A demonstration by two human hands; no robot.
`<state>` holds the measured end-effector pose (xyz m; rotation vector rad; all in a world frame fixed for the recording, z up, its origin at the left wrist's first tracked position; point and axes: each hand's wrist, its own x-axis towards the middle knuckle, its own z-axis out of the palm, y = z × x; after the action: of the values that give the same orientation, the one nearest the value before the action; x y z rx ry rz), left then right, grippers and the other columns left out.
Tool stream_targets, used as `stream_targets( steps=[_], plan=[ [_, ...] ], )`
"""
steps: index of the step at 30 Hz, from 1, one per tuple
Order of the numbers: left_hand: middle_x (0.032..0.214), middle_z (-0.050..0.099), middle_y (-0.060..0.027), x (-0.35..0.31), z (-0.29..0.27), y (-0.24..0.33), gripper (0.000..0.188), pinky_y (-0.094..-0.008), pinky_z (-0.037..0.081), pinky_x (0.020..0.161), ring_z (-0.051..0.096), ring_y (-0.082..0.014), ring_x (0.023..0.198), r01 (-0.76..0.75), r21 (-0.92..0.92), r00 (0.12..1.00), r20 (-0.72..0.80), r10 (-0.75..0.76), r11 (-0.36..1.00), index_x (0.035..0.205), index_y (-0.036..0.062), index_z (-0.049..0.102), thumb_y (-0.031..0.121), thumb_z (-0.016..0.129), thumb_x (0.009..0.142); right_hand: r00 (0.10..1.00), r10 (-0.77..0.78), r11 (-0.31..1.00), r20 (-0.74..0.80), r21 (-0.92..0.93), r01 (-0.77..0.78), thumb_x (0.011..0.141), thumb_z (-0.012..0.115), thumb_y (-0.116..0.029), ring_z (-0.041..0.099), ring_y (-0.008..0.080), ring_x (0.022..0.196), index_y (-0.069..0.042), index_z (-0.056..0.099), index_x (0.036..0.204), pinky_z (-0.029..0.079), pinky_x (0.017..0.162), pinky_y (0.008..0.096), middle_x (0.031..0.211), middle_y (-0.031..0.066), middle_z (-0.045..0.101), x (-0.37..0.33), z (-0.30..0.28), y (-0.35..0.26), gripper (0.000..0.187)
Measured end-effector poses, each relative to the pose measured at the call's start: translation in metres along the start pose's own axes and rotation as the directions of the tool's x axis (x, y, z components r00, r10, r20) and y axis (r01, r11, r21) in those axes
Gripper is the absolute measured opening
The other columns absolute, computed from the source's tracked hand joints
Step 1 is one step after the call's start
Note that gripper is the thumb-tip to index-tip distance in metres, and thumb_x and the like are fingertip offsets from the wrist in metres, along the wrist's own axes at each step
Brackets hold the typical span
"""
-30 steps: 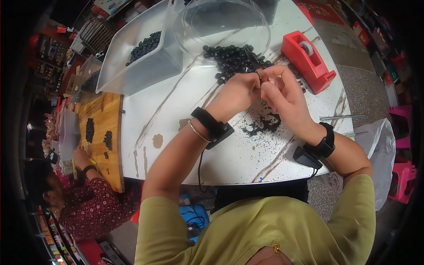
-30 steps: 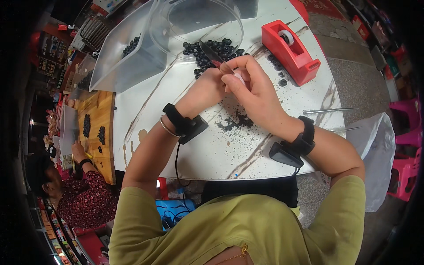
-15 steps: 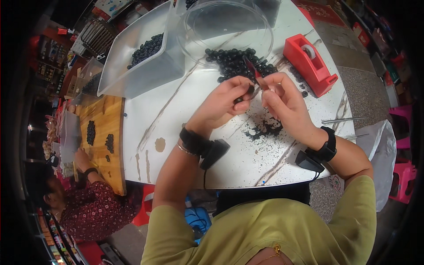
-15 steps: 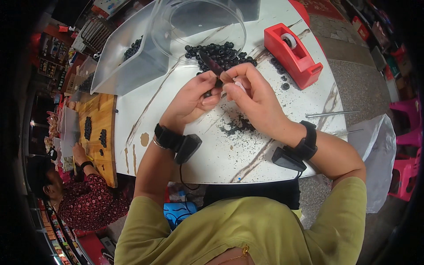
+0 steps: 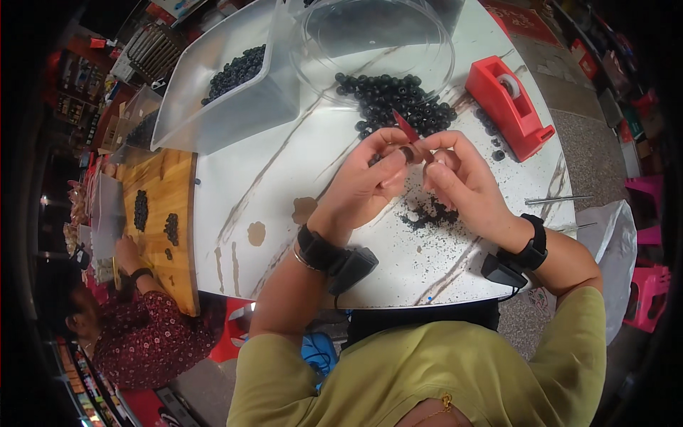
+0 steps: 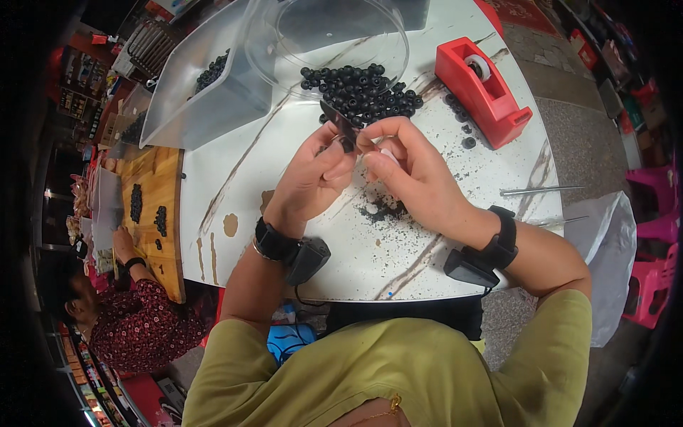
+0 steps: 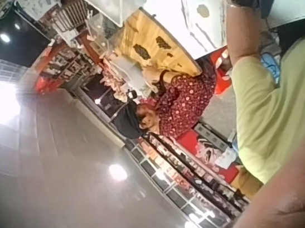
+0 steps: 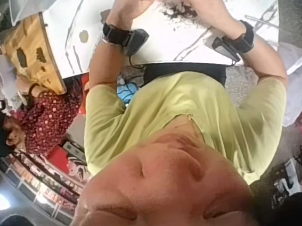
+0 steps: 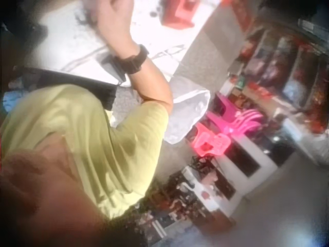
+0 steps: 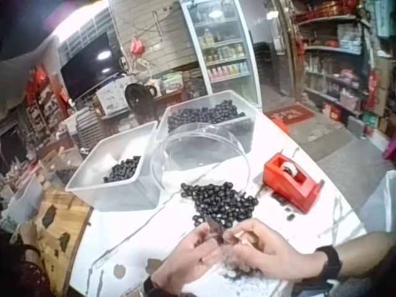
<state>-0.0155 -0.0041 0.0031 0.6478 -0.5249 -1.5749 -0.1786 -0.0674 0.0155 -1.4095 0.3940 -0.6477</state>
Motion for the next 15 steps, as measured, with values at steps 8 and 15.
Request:
stream_targets(
  steps=[8, 15],
  plan=[
    [0.083, 0.055, -0.0039, 0.001, -0.013, -0.016, 0.017, -0.0156, 0.032, 0.051, 0.039, -0.0044, 0.060, -0.099, -0.168, 0.995, -0.048, 0.092, 0.981, 0.101, 0.0026, 0.054, 0.006, 0.053, 0.084, 0.998, 0.022, 1.000, 0.060, -0.009, -0.021, 0.089, 0.044, -0.014, 0.037, 0.0005, 0.052, -0.005, 0.039, 0.113, 0.030, 0.047, 0.0144, 0.073, -0.0004, 0.049, -0.001, 0.001, 0.001, 0.027],
    [0.093, 0.058, -0.0067, 0.002, -0.011, -0.019, 0.017, -0.0237, 0.043, 0.070, 0.054, -0.0144, 0.086, -0.150, -0.070, 0.989, -0.014, 0.150, 0.986, 0.101, 0.0029, 0.055, 0.003, 0.053, 0.084, 0.998, -0.026, 0.992, 0.056, -0.121, 0.032, 0.087, 0.047, -0.010, 0.046, 0.0033, 0.068, -0.004, 0.036, 0.116, 0.037, 0.059, 0.0163, 0.082, 0.0022, 0.050, -0.003, 0.002, 0.000, 0.032]
  ],
)
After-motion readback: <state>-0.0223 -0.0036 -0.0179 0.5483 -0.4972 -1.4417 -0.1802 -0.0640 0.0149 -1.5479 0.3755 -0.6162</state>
